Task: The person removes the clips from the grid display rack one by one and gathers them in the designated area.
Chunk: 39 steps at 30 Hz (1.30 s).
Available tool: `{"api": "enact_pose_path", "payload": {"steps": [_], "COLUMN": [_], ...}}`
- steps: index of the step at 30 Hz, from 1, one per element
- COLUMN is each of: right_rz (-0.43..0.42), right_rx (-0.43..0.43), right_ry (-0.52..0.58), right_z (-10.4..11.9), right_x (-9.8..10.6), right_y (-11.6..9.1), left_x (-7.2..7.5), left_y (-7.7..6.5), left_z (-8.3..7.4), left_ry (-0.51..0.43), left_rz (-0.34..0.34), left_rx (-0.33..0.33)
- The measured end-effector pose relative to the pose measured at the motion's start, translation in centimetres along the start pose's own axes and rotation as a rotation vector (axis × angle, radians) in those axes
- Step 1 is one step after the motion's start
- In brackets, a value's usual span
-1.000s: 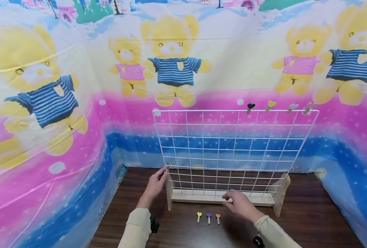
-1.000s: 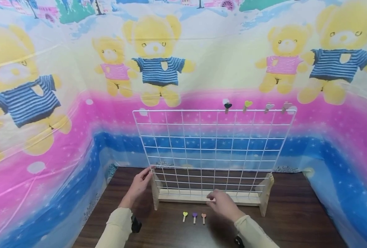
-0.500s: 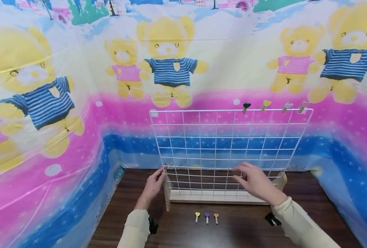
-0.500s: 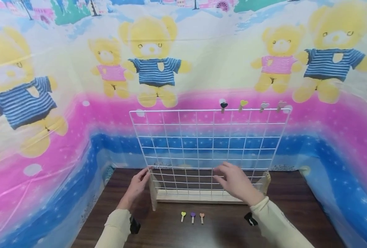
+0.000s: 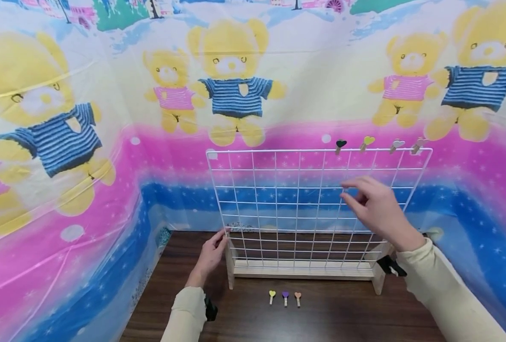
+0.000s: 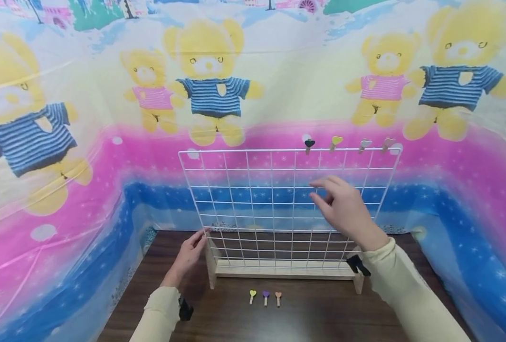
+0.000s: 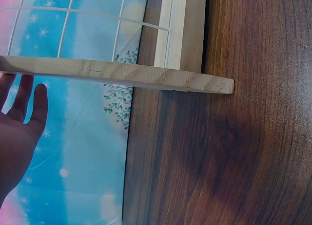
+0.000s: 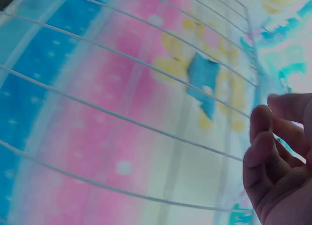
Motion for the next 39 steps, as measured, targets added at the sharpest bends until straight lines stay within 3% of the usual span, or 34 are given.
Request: {"api": "enact_pose_path", "payload": {"steps": [6,11,14,21,24,27,34,39], "right_rz": [-0.218,-0.287,-0.267,-0.086,-0.03,-0.012,-0.016,0.005], "right_rx": [0.033,-0.007,-0.045,-0.21,-0.242,-0.251,-0.261,-0.305], "right_ry": [0.043,0.089,0.099,0.128,0.131,0.143,0.136,0.134], "right_z": [1.1,1.2,1.1,0.0,-0.2,-0.4,-1.0,-1.3], "right_x": [3.3,4.1,3.9,2.1,1.5,1.3,1.3,1.2], "right_y": [3.1,4.9,5.6,6.7,7.1,7.3,7.8,7.8], "left_x": [0.0,0.0,0.0,0.1,0.2,0.2,0.0,0.1], "left_y": [0.1,0.1,0.1,0.1,0.1,0.0,-1.0,-0.3], "left_z": [0.2,0.3,0.3,0.2,0.3,0.0,-3.0,-1.2], "left_ry": [0.007,0.005,0.008,0.005,0.009,0.016,-0.02,0.011], "left_rz": [0.002,0.003,0.003,-0.003,0.001,0.007,0.025,0.009], "left_rx": [0.023,0.02,0.027,0.016,0.022,0.022,0.013,-0.007]}}
Point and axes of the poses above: each hand's wrist, its own y-axis towards the middle knuckle, its own x-axis out of the back of the hand, z = x × y, the point moved 8 cm from there along y, towards the middle knuckle, and after that the axes turned 5 degrees about -y, right-handed, at the moved point
